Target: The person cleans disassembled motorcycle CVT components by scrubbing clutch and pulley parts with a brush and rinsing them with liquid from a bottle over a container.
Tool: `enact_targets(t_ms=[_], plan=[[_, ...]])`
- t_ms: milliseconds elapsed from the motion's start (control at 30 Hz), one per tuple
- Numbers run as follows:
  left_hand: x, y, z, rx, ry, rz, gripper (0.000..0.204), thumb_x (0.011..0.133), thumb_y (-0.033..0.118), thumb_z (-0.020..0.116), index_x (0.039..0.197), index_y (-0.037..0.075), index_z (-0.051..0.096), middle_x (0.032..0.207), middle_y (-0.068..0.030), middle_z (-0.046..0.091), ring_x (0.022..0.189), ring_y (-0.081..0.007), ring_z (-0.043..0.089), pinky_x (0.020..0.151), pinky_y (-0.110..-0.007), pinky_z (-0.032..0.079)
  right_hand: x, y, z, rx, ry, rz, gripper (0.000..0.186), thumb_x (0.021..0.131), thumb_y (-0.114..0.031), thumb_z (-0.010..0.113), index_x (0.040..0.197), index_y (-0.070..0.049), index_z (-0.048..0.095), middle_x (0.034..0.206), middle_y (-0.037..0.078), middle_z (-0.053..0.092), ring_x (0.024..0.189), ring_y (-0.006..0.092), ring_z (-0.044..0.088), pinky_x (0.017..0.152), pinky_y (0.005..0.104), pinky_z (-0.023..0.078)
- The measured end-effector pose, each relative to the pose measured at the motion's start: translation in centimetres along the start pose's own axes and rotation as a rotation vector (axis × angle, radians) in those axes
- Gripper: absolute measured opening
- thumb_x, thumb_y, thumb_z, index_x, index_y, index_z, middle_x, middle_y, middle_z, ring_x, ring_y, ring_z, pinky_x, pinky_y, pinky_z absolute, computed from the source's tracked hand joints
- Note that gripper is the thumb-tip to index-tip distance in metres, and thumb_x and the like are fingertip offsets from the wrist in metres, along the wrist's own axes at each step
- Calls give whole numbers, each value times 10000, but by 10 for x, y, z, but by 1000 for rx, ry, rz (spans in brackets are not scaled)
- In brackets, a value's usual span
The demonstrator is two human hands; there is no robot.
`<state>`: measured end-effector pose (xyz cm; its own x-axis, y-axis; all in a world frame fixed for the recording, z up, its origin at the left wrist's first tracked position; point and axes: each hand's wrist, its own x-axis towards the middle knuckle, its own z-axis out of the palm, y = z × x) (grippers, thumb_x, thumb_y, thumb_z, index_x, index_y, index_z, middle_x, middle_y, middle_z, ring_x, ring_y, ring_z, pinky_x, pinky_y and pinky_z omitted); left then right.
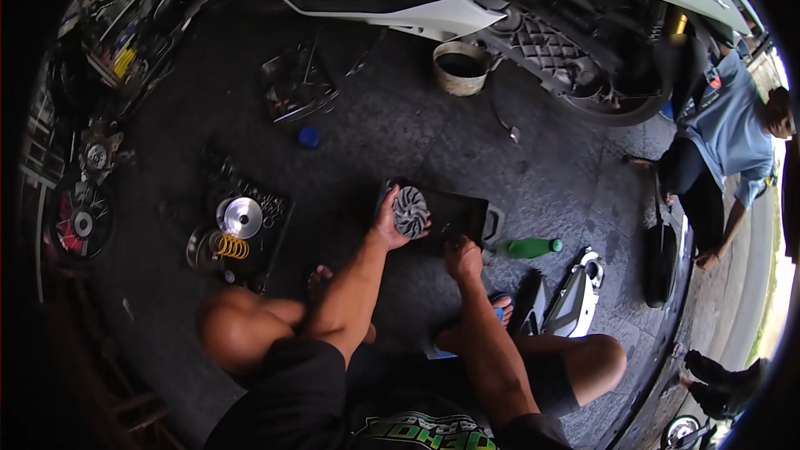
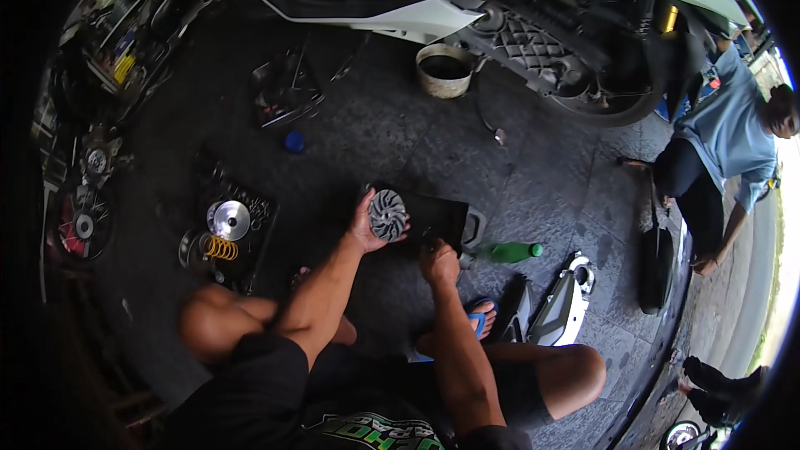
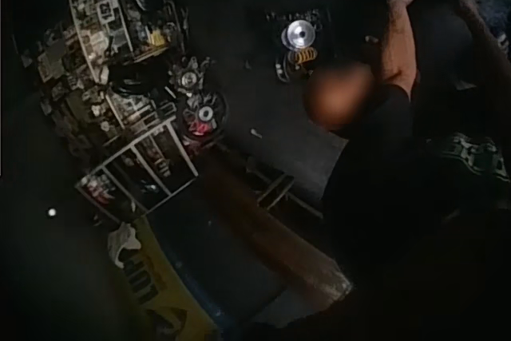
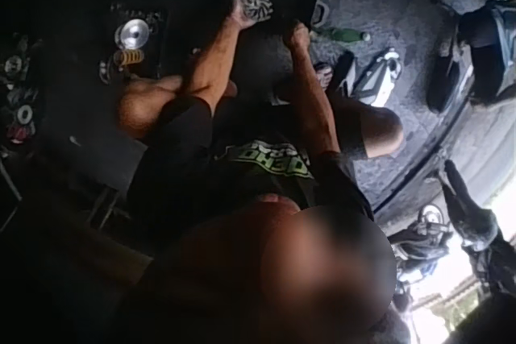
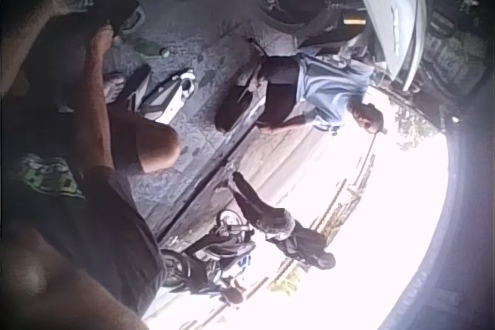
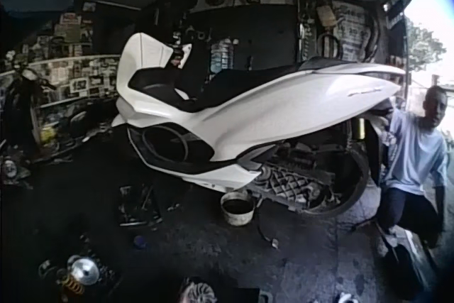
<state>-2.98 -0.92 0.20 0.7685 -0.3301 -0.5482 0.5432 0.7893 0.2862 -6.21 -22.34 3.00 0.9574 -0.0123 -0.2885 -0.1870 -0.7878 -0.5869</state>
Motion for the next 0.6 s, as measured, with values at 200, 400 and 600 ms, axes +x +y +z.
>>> enact_targets(t_ms=[200, 400, 600], plan=[[-8, -1, -9, -39, -126, 24, 696, 822, 724, 485, 1134, 130, 673, 1091, -155, 688, 989, -380, 645, 905, -582, 466, -1, -9, -28, 540, 218, -100, 261, 913, -221, 649, 1023, 10, 701, 822, 122, 709, 723, 225, 678, 670, 334, 528], [-1, -12, 13, -108, -64, -18, 603, 844, 674, 489, 1148, 187, 672, 1101, -98, 690, 1043, -325, 625, 956, -624, 407, -33, -62, -43, 1088, -138, -31, 235, 972, -193, 630, 1102, 1, 646, 770, 35, 647, 613, 110, 588, 535, 264, 474], [-7, -17, 26, -73, 18, -20, 576, 868, 690, 467, 1121, 220, 684, 1090, -42, 704, 1049, -302, 634, 951, -614, 397, -31, -55, -40, 737, 103, -40, 223, 971, -185, 615, 1077, 7, 656, 751, 29, 640, 622, 110, 599, 565, 273, 503]])
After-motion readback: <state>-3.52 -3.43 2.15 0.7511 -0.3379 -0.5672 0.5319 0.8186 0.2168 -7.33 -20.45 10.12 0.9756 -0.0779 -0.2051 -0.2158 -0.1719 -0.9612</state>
